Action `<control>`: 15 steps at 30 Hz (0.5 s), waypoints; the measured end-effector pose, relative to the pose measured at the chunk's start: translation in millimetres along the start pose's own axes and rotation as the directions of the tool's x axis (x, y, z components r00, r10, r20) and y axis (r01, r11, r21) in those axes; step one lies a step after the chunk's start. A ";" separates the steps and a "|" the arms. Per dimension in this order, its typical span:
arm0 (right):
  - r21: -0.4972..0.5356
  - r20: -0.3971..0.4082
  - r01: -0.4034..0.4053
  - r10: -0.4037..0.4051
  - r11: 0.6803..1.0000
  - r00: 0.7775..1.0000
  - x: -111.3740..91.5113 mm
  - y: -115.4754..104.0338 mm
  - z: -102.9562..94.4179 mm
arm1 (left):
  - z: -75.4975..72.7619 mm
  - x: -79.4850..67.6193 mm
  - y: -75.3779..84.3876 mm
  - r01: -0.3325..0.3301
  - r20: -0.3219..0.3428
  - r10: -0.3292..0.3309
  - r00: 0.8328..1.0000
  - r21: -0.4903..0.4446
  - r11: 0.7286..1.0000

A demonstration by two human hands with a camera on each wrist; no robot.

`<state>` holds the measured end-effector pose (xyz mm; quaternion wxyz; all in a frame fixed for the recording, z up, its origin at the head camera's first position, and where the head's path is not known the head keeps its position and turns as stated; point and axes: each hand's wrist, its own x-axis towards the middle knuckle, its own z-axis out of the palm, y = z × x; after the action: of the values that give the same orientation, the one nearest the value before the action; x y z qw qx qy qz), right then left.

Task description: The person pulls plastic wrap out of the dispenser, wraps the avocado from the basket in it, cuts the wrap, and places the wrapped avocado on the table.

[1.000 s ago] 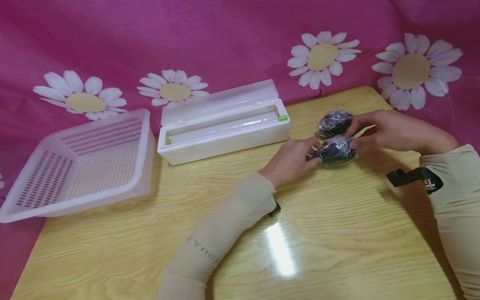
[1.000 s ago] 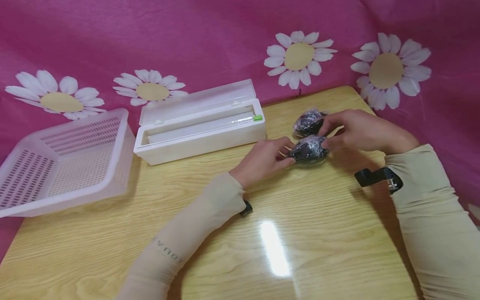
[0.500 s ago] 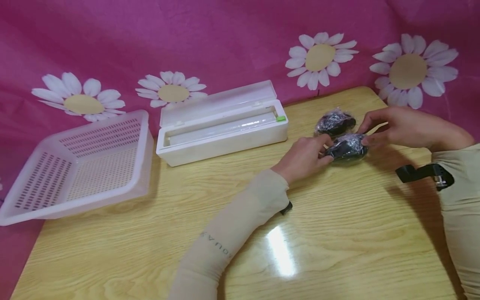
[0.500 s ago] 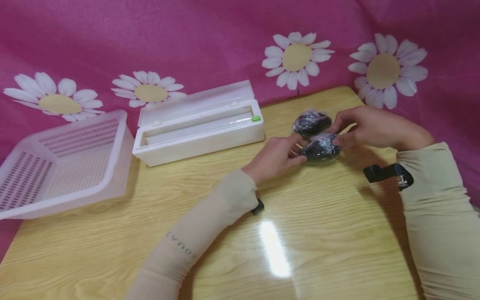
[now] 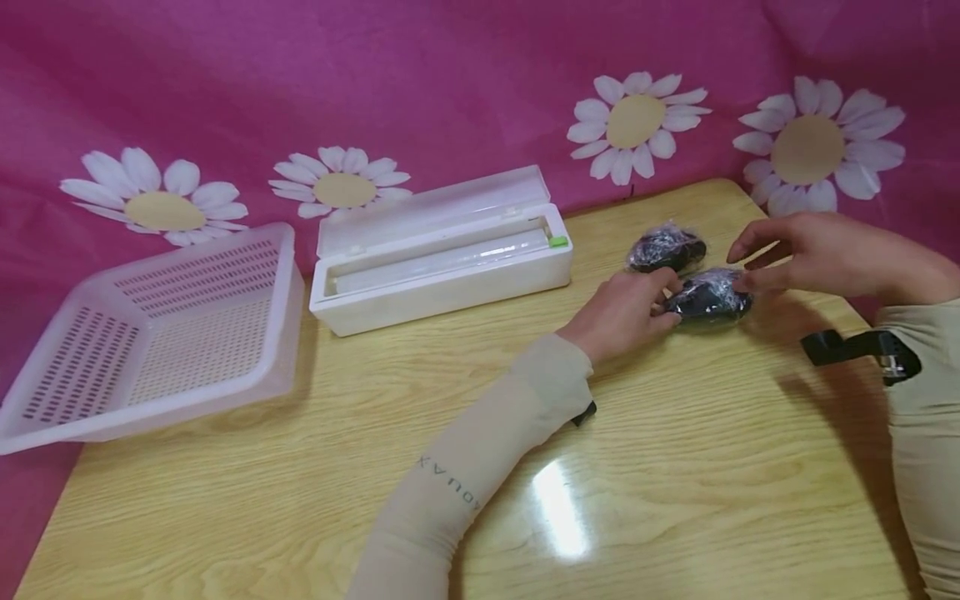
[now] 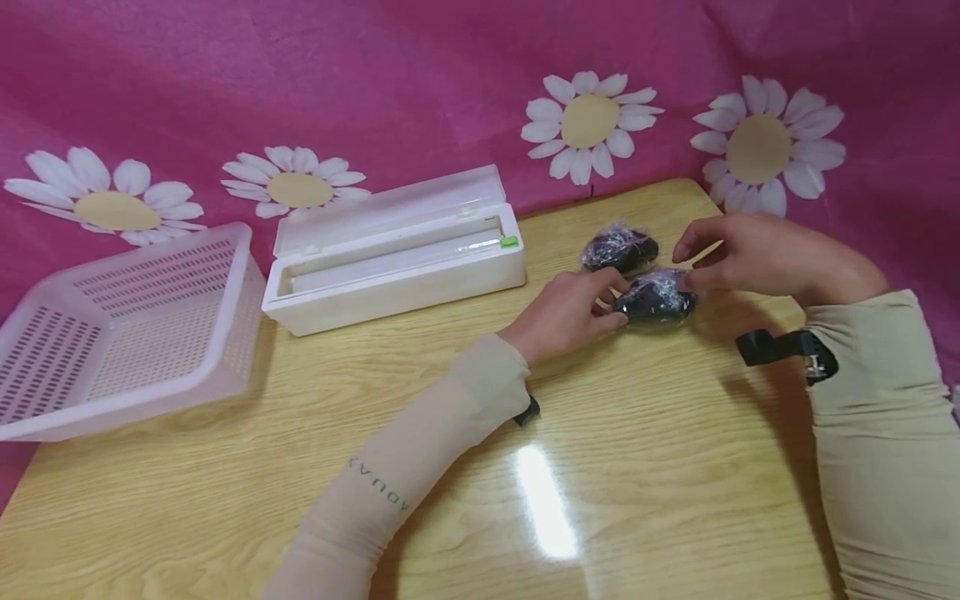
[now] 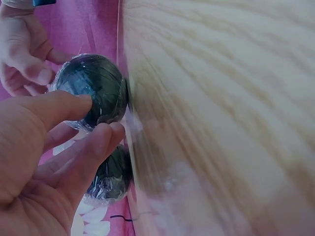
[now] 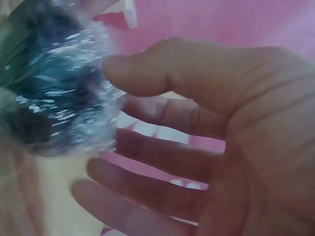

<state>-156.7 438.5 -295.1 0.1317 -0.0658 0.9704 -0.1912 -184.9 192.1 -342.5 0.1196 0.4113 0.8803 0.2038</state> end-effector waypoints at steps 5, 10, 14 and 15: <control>-0.055 -0.035 0.004 -0.006 0.998 0.999 1.5 -9.1 -3.6 | -2.3 0.6 -3.4 -0.001 -0.007 0.001 1.000 -0.021 1.000; -0.071 -0.038 0.019 -0.022 0.997 0.999 -0.9 -16.7 1.6 | -2.4 -0.2 -4.8 -0.019 0.010 0.019 1.000 -0.020 1.000; -0.052 -0.025 0.012 -0.013 0.999 1.000 -0.7 -17.1 5.4 | -3.3 -1.9 -7.0 -0.033 0.011 0.033 0.999 -0.003 0.999; -0.049 -0.023 0.009 -0.010 0.999 1.000 -0.3 -16.2 6.2 | -3.7 -2.7 -7.8 -0.037 0.010 0.037 0.999 0.000 0.999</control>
<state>-153.4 421.5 -294.3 0.1180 -0.0714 0.9759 -0.1689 -189.8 184.5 -342.7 0.1200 0.4286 0.8720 0.2039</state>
